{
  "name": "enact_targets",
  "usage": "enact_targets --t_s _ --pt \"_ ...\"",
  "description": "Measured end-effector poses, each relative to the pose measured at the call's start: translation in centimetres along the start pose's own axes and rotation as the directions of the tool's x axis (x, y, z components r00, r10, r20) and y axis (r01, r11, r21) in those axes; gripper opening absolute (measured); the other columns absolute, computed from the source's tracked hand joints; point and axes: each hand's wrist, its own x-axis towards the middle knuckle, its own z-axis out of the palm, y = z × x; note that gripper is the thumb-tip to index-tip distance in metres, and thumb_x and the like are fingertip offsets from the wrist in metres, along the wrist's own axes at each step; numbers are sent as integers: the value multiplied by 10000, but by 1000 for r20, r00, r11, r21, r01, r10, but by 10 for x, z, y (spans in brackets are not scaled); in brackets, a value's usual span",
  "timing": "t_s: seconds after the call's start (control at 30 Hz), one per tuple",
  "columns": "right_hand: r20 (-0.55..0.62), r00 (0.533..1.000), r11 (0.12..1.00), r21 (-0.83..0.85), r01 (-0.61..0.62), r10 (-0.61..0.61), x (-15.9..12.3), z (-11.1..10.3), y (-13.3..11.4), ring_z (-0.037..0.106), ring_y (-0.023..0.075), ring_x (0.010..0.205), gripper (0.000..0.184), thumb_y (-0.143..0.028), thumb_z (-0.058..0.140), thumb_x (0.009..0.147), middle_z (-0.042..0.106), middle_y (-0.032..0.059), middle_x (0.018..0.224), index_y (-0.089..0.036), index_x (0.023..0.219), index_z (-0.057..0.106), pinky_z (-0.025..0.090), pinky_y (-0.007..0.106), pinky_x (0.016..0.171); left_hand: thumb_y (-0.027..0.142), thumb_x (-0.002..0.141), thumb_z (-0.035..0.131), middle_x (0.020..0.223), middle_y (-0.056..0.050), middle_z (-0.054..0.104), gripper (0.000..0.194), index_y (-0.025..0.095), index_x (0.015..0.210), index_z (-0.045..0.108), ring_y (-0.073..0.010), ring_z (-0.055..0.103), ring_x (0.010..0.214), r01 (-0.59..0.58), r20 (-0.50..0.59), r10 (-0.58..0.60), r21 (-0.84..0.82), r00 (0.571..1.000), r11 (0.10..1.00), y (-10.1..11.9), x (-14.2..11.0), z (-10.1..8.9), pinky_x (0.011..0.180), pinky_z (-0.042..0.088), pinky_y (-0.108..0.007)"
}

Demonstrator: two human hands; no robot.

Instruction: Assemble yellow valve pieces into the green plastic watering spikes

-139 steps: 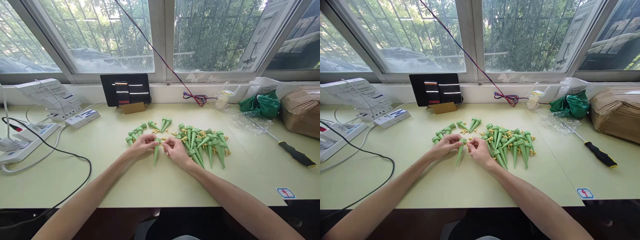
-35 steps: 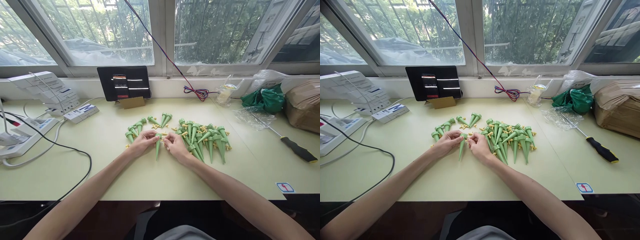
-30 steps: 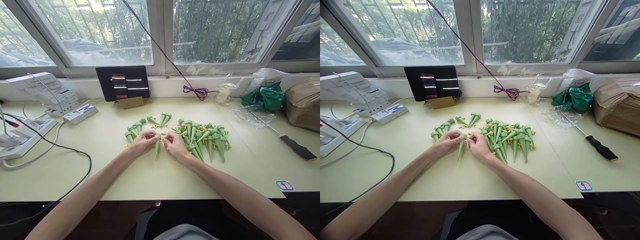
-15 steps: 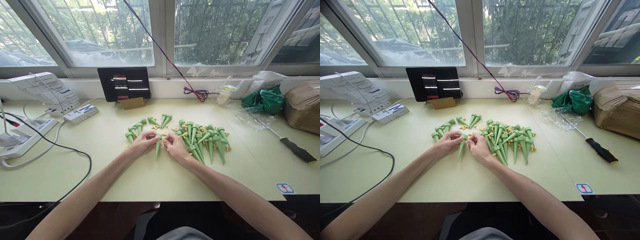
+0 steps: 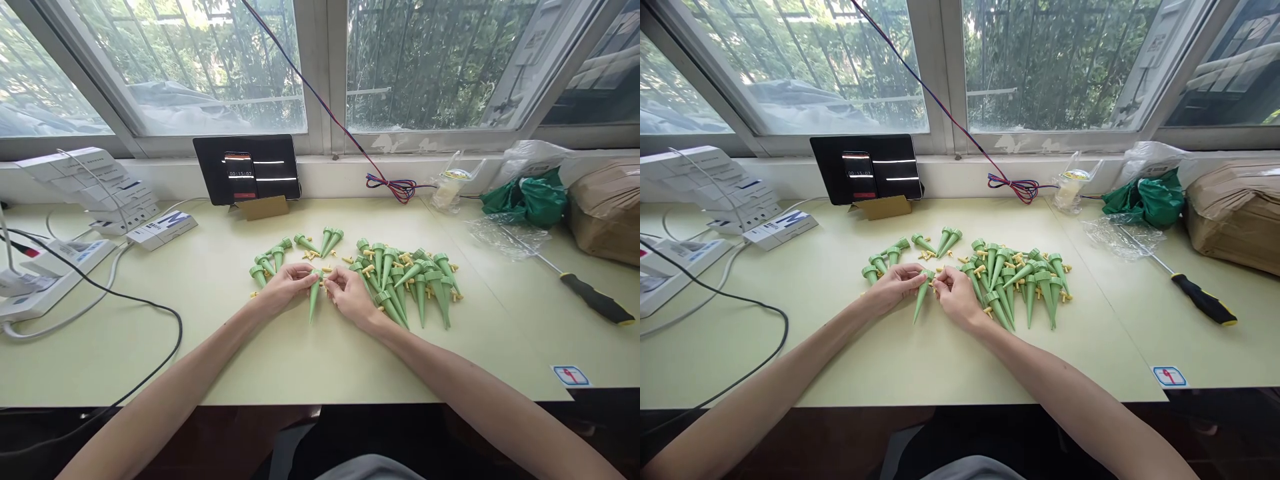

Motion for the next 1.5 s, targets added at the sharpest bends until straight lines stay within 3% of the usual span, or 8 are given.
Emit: enact_targets --t_s 0.13,0.4,0.53,0.83,1.03,1.13,1.4,1.5 --pt "-16 1000 1000 -11 13 -13 -1 0 0 444 101 491 157 -295 553 827 523 -41 566 -208 713 488 343 219 465 407 767 773 832 -54 670 286 145 861 706 -131 609 725 24 -8 -24 -7 1000 1000 0 1 0 636 474 -219" --pt "21 980 961 192 -200 199 -1 1 -10 385 73 431 192 -325 615 770 510 -55 550 -201 717 478 276 194 401 414 775 757 836 -51 668 296 146 895 719 -142 590 748 -85 -14 88 137 996 987 7 -2 4 641 457 -225" --pt "39 974 947 230 -226 223 -1 1 -12 375 69 423 198 -329 619 763 504 -61 547 -202 723 473 267 190 399 411 797 740 821 -37 656 275 149 876 714 -130 578 734 -81 -7 83 138 997 987 10 -4 6 638 446 -218" --pt "-12 998 998 -13 57 -58 -2 -1 -10 491 112 518 162 -293 566 813 540 -33 570 -202 700 495 379 230 499 390 809 738 788 -21 644 245 159 882 707 -118 592 717 -7 -19 8 30 1000 1000 4 -3 2 638 463 -209" --pt "43 982 960 205 -189 184 -3 0 -18 384 76 426 212 -350 629 768 514 -57 542 -208 724 476 284 203 410 384 812 729 856 -48 661 268 156 953 714 -192 646 832 -113 40 109 96 993 989 10 -5 4 735 528 -294" --pt "59 972 940 250 -234 226 -3 0 -19 373 71 418 232 -353 658 744 506 -63 533 -208 732 478 264 195 400 390 806 732 874 -59 675 290 151 969 716 -206 656 849 -126 41 121 125 992 984 11 -6 4 752 538 -308" --pt "11 998 998 8 63 -63 -3 -3 -12 471 104 496 170 -299 577 825 542 -32 574 -204 709 498 360 225 462 405 824 716 878 -42 679 272 160 939 688 -177 660 830 -39 27 38 36 999 999 6 -4 3 766 561 -303" --pt "4 999 999 14 52 -52 -3 -3 -14 470 103 494 180 -308 587 820 542 -33 572 -203 705 496 358 225 461 407 823 717 871 -42 678 274 161 937 679 -178 659 823 -35 27 35 18 999 999 6 -4 4 775 566 -321"
